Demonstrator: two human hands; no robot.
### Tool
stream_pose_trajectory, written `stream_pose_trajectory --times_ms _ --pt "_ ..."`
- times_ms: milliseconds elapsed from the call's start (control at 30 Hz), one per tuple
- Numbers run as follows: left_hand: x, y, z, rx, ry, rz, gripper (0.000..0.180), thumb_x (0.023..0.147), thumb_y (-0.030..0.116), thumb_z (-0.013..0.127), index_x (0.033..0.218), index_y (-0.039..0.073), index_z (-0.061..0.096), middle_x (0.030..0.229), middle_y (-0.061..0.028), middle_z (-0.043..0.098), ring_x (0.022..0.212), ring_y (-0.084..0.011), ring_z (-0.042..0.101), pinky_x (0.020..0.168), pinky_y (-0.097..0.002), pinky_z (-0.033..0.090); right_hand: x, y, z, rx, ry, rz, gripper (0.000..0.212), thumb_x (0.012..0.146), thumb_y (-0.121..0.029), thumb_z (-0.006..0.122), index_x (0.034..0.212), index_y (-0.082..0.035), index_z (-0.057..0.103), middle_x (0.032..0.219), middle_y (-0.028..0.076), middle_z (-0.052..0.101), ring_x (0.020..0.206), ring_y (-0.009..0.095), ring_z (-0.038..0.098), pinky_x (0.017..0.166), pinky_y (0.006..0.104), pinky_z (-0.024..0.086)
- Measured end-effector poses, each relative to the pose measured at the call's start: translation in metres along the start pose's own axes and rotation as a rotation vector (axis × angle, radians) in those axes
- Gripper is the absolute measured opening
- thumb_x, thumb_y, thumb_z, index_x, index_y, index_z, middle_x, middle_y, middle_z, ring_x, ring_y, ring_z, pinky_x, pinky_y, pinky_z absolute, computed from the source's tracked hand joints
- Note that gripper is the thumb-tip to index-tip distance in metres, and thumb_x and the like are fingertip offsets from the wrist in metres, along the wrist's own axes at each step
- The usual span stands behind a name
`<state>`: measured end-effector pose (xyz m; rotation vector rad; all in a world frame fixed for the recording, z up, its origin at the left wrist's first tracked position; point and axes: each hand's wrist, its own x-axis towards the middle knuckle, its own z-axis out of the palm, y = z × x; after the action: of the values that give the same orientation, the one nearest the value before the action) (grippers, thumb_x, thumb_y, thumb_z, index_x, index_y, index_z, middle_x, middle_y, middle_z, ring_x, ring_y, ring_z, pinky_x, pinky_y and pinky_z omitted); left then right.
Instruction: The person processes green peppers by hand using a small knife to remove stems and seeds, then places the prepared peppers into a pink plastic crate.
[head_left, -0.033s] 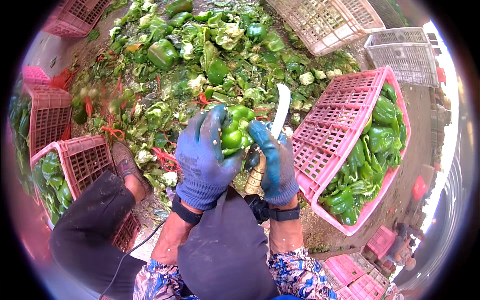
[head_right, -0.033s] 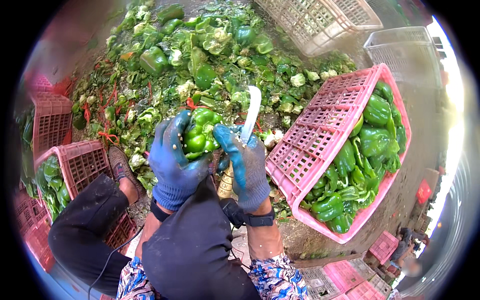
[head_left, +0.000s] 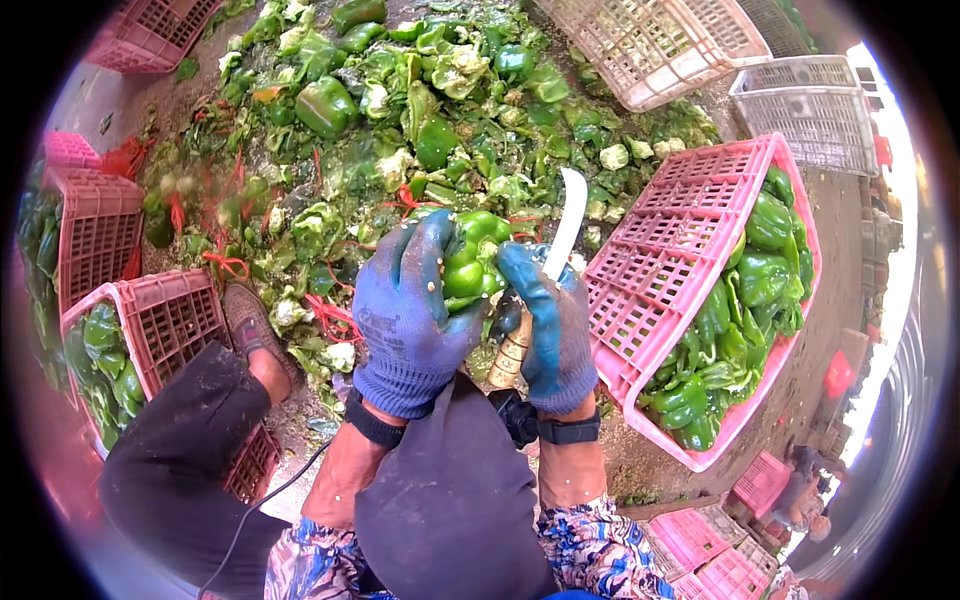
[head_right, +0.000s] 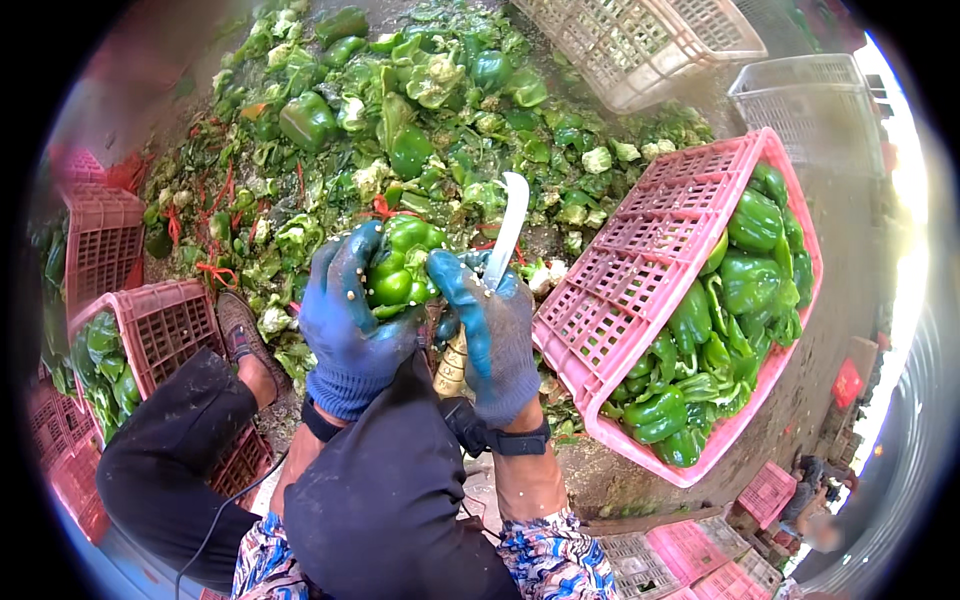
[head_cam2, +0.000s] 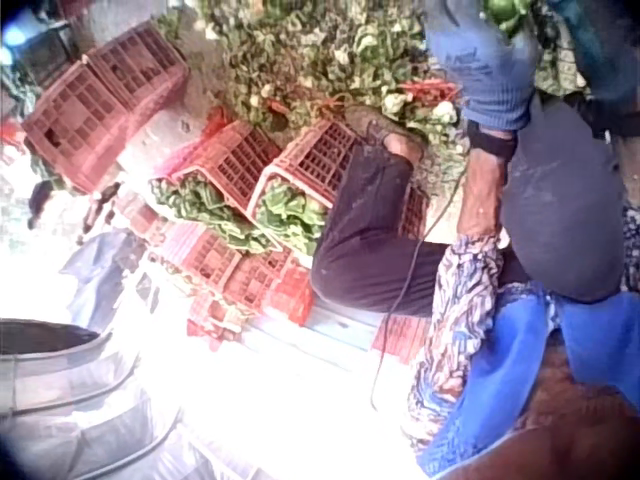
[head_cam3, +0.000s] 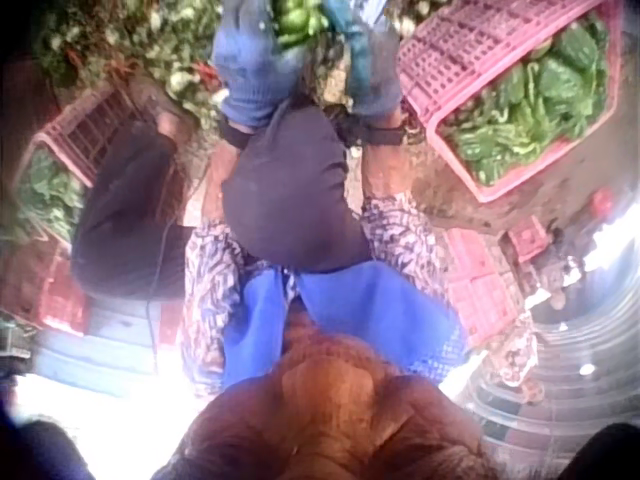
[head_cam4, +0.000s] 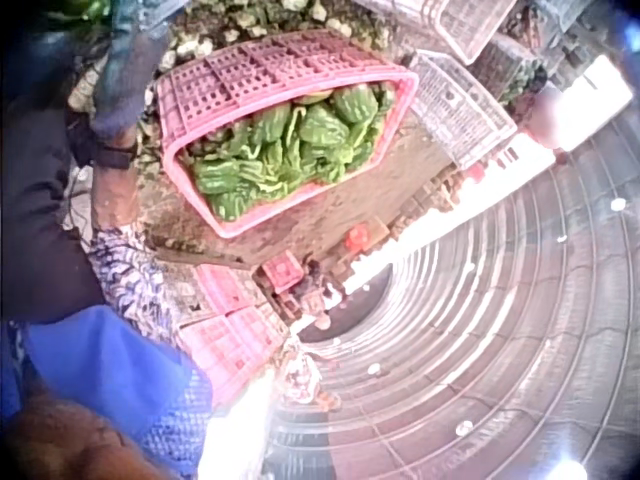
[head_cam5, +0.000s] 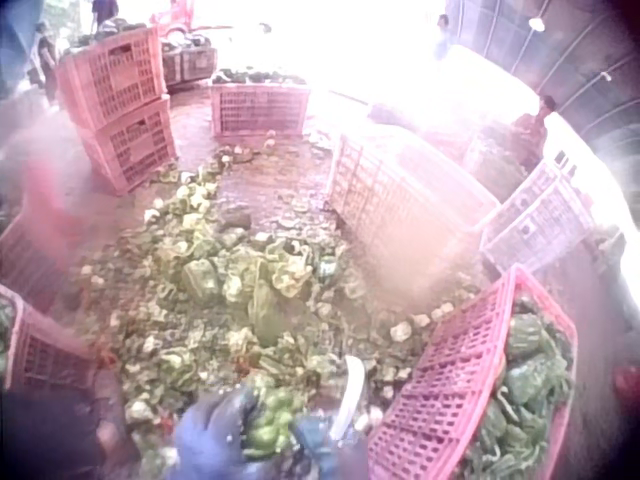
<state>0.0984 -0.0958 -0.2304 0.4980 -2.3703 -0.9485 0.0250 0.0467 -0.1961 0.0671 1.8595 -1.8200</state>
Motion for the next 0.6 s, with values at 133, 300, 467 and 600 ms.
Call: stream_pose_trajectory --times_ms 133,300,467,600 --pt "-0.006 -0.001 0.011 0.008 -0.033 -0.037 0.085 0.072 0.023 0.091 0.147 0.003 0.057 0.133 -0.0263 0.063 0.116 -0.0445 0.065 0.096 -0.0527 0.054 0.011 0.000 0.013 0.108 0.106 0.047 0.019 0.097 -0.017 0.082 0.103 -0.003 0.071 0.084 0.001 0.070 0.062 0.007 0.061 0.055 0.0232 0.047" --pt "-0.008 -0.013 0.020 -0.020 -0.046 0.016 0.083 0.072 0.021 0.091 0.146 0.004 0.057 0.143 -0.0277 0.057 0.123 -0.0467 0.063 0.105 -0.0523 0.054 0.022 -0.002 0.012 0.066 0.004 0.094 0.018 0.096 -0.014 0.079 0.105 -0.002 0.070 0.081 -0.002 0.067 0.061 0.007 0.059 0.054 0.0232 0.046" --pt "0.006 -0.022 0.007 -0.416 -0.130 -0.123 0.075 0.073 0.015 0.094 0.139 0.005 0.060 0.147 -0.0254 0.057 0.131 -0.0394 0.064 0.109 -0.0452 0.054 0.034 0.031 0.015 0.384 -0.071 -0.005 0.025 0.097 -0.017 0.077 0.113 0.001 0.073 0.086 0.001 0.071 0.065 0.006 0.061 0.058 0.0226 0.049" --pt "0.031 -0.026 0.021 -0.700 -0.280 -0.426 0.071 0.084 0.028 0.093 0.142 0.004 0.061 0.138 -0.0132 0.067 0.126 -0.0229 0.067 0.109 -0.0380 0.053 0.035 0.035 0.006 0.312 -0.088 -0.006 0.035 0.097 -0.017 0.076 0.125 0.003 0.068 0.101 0.006 0.076 0.084 0.011 0.073 0.073 0.0264 0.060"
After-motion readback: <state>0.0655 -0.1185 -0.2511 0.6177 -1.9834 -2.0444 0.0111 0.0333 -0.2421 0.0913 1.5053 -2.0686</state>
